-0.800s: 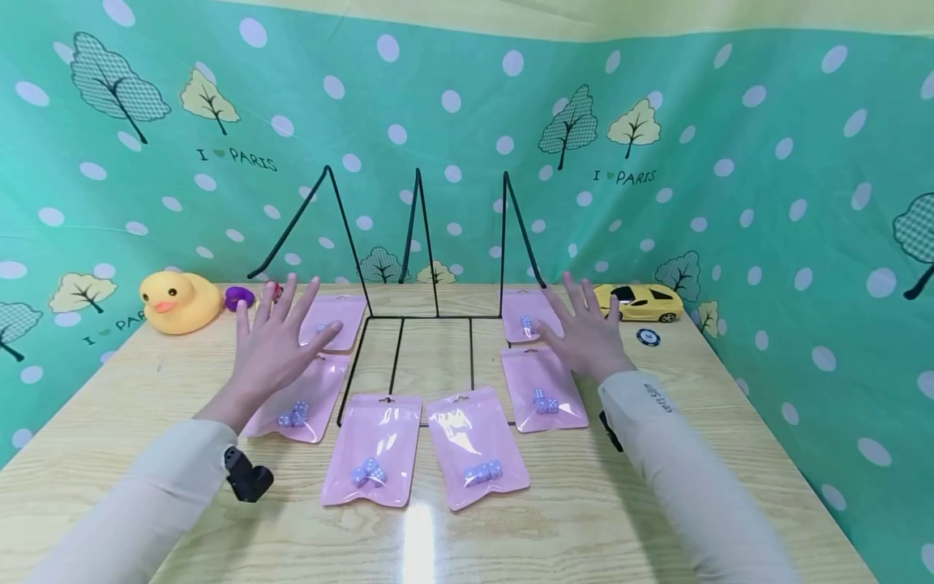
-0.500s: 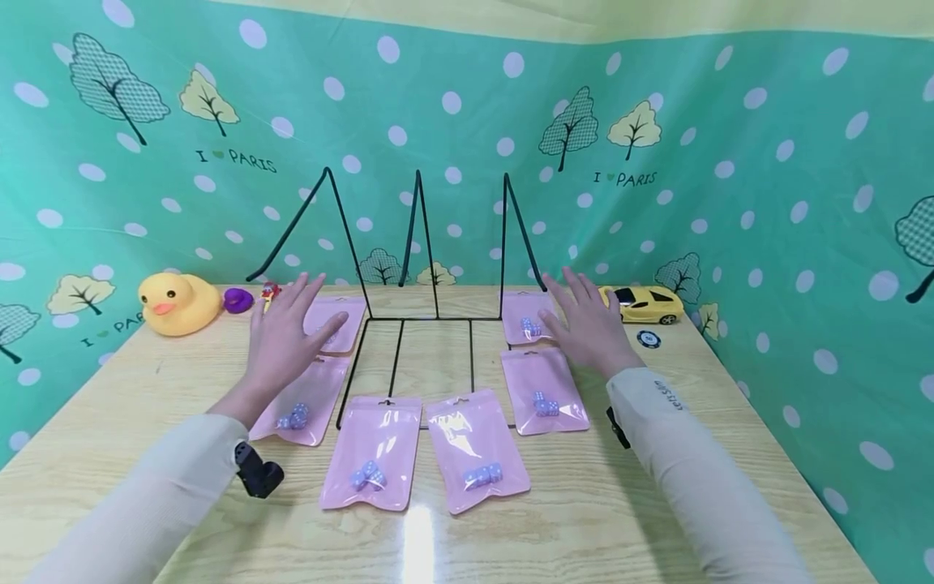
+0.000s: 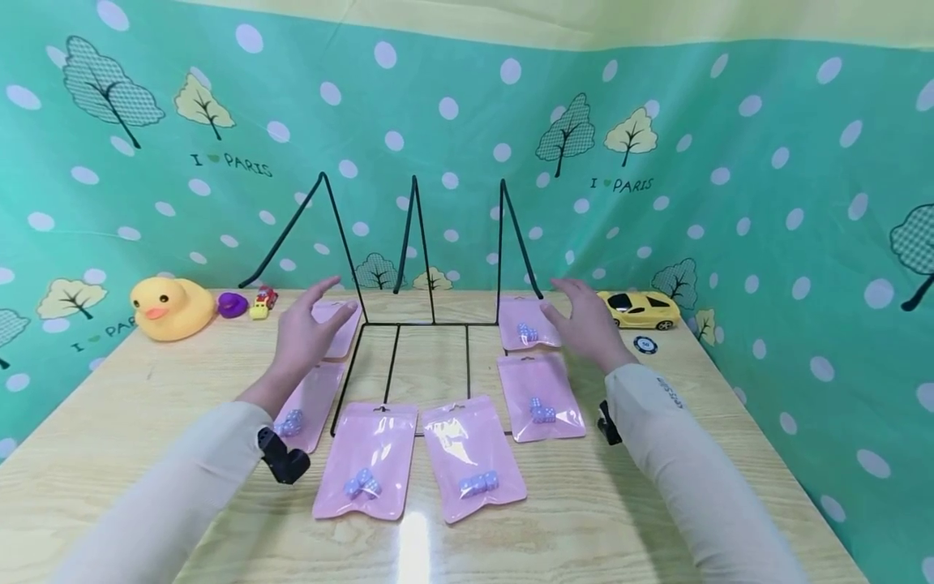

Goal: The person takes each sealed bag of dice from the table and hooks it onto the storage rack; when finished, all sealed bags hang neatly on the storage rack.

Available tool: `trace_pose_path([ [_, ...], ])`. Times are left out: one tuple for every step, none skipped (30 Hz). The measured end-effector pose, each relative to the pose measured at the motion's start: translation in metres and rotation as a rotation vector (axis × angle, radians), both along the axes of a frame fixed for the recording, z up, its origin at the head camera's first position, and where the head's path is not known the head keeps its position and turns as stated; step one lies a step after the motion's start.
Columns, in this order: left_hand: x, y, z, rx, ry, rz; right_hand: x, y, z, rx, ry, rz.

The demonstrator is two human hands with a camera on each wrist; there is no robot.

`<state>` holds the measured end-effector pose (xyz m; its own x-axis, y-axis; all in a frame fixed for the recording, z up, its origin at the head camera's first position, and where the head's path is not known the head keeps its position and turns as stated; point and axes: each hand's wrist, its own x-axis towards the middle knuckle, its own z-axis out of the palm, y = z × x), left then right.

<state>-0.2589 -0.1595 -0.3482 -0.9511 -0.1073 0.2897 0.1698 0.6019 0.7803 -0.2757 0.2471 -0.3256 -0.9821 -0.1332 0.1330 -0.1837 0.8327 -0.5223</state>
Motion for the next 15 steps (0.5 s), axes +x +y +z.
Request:
trace_pose_path([
  [-0.001, 0.001, 0.000, 0.016, -0.005, 0.013, -0.001, 0.000, 0.000, -0.039, -0.007, -0.009],
  [-0.002, 0.002, 0.000, 0.035, -0.009, 0.026, -0.001, 0.000, 0.000, -0.080, -0.013, -0.018],
  [-0.004, 0.003, 0.000, 0.058, -0.010, 0.038, -0.002, 0.000, 0.000, -0.112, -0.016, -0.022],
  [-0.006, 0.004, 0.000, 0.084, -0.011, 0.048, -0.003, -0.001, 0.000, -0.141, -0.023, -0.026],
  [-0.008, 0.004, 0.000, 0.108, -0.012, 0.056, -0.004, -0.001, 0.000, -0.174, -0.034, -0.031],
  [-0.009, 0.005, 0.000, 0.134, -0.009, 0.064, -0.005, -0.001, 0.000, -0.208, -0.048, -0.038],
  [-0.011, 0.005, 0.000, 0.158, -0.006, 0.070, -0.006, -0.001, -0.001, -0.244, -0.063, -0.046],
  [-0.013, 0.005, 0.000, 0.182, -0.004, 0.072, -0.007, -0.001, -0.001, -0.273, -0.078, -0.053],
  [-0.014, 0.006, 0.000, 0.205, -0.002, 0.074, -0.008, -0.001, -0.002, -0.302, -0.095, -0.059],
  [-0.015, 0.006, -0.001, 0.225, -0.002, 0.073, -0.008, -0.001, -0.002, -0.328, -0.115, -0.069],
  [-0.016, 0.007, -0.001, 0.239, -0.003, 0.072, -0.009, -0.001, -0.003, -0.346, -0.135, -0.078],
  [-0.017, 0.007, -0.001, 0.255, -0.001, 0.069, -0.010, -0.001, -0.004, -0.362, -0.154, -0.084],
  [-0.018, 0.008, -0.002, 0.267, -0.003, 0.064, -0.011, -0.001, -0.005, -0.379, -0.177, -0.093],
  [-0.018, 0.008, -0.002, 0.279, -0.007, 0.058, -0.012, -0.001, -0.006, -0.393, -0.200, -0.102],
  [-0.019, 0.008, -0.003, 0.289, -0.012, 0.053, -0.013, 0.000, -0.007, -0.410, -0.222, -0.105],
])
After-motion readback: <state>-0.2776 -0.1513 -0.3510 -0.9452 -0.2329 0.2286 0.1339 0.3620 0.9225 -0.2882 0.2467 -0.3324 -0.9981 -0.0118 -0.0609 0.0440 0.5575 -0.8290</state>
